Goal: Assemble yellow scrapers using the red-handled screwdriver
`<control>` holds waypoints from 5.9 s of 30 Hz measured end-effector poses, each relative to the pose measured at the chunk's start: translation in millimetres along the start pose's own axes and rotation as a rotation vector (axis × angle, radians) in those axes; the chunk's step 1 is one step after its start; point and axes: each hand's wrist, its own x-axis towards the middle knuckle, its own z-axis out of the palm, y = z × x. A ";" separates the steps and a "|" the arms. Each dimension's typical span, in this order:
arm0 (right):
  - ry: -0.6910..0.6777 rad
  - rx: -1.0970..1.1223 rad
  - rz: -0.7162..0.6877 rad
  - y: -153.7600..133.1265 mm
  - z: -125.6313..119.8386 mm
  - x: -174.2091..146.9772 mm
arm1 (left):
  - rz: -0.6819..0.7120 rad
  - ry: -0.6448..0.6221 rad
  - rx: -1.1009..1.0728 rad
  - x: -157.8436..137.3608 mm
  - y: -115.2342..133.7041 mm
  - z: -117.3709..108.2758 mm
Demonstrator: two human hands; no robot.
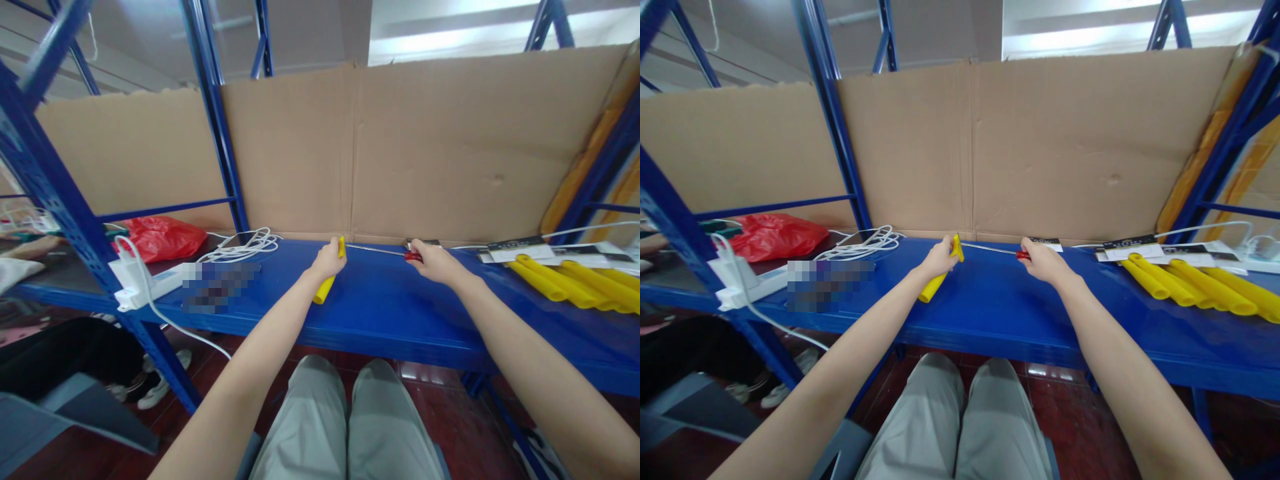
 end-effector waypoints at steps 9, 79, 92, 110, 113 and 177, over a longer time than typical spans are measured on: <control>-0.009 0.035 -0.022 2.9 1.2 0.5 | -0.032 -0.005 -0.033 -1.8 1.4 -3.5; -0.088 -0.134 0.064 -18.1 -8.9 -2.3 | 0.030 0.015 0.165 -5.2 5.5 -4.0; -0.224 -0.241 0.090 -29.3 -8.4 -3.1 | -0.021 -0.011 0.037 -1.2 1.9 -4.2; -0.120 -0.271 0.003 -29.0 -9.9 -1.5 | -0.052 -0.004 -0.015 -0.1 -2.2 -4.6; -0.108 -0.312 0.064 -30.1 -13.2 -3.2 | -0.026 -0.001 0.012 -0.1 -2.2 -3.8; -0.212 -0.126 0.078 -23.0 -11.8 -5.6 | -0.025 -0.052 -0.186 -0.7 -6.2 -2.5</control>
